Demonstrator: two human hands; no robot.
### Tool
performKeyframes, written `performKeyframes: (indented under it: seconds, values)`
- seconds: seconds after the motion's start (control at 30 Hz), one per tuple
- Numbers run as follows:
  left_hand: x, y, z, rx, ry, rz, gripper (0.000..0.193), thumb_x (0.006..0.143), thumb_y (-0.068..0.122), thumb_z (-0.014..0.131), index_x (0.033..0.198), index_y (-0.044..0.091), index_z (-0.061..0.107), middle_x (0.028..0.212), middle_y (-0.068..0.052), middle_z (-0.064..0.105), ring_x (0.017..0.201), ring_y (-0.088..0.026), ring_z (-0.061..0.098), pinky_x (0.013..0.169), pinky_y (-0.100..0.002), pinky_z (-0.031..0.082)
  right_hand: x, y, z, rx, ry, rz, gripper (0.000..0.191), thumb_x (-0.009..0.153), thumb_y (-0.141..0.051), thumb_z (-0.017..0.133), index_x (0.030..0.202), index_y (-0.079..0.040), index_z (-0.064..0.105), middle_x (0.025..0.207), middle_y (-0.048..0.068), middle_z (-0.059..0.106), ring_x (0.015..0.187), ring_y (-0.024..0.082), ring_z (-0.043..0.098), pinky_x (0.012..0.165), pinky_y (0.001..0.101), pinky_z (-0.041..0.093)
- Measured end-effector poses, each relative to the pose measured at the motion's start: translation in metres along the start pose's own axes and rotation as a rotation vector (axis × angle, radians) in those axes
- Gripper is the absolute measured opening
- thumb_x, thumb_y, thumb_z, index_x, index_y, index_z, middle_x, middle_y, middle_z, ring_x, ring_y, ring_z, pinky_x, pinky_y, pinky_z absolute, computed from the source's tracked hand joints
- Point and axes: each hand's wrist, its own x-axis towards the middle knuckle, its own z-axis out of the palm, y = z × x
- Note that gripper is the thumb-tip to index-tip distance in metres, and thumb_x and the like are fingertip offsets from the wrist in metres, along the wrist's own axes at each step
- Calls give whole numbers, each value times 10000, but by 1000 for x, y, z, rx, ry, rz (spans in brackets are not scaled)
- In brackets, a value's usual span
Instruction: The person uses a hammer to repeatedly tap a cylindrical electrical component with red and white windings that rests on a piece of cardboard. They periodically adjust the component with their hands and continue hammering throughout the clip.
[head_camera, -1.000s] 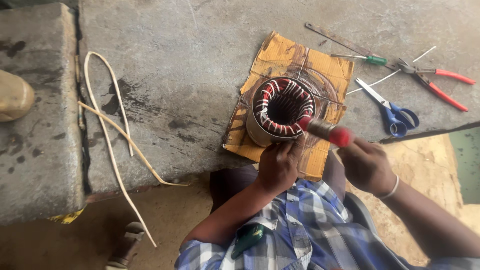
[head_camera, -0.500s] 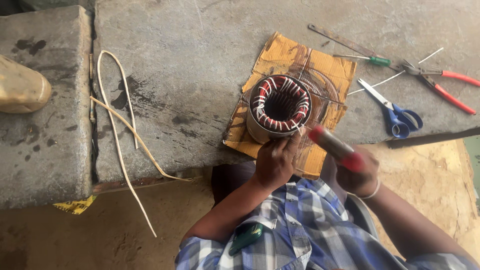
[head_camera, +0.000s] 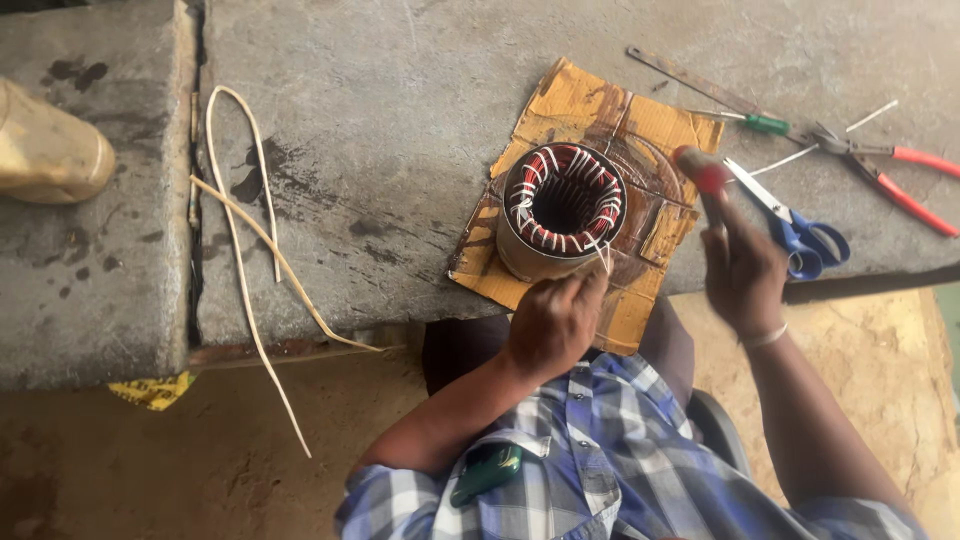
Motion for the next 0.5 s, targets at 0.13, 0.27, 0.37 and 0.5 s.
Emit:
performKeyframes:
  seconds: [0.13, 0.27, 0.37, 0.5]
  values:
    - [7, 19, -17, 133, -103, 44, 201, 1083, 81, 595, 1191, -73, 664, 961, -187, 707, 796, -306, 718, 713, -415, 575, 43, -11, -9, -224, 55, -35, 379, 952, -124, 747, 1324, -81, 693, 1013, 162, 701, 883, 356, 672, 771, 447, 548]
    - [20, 38, -35, 259, 3, 125, 328, 979, 75, 597, 1233, -129, 636, 1047, -246, 704, 826, -315, 707, 721, -384, 565, 77, -57, -27, 38, 65, -327, 239, 948, -27, 707, 1173, -107, 700, 1165, 89, 723, 1049, 292, 690, 902, 381, 571]
    - [28, 47, -47, 350, -43, 140, 362, 917, 73, 615, 1208, -140, 653, 999, -223, 697, 821, -304, 701, 718, -373, 567, 98, -92, -34, 303, -230, -613, 247, 852, -4, 742, 1094, -44, 771, 1152, 105, 714, 1109, 332, 636, 955, 435, 546]
    - [35, 52, -59, 542, -100, 236, 284, 973, 101, 628, 1164, -101, 687, 1004, -205, 684, 881, -278, 706, 752, -355, 574, 122, -105, -31, 325, -293, -882, 298, 764, -25, 715, 1057, -2, 764, 1154, 151, 742, 1079, 331, 684, 905, 426, 566]
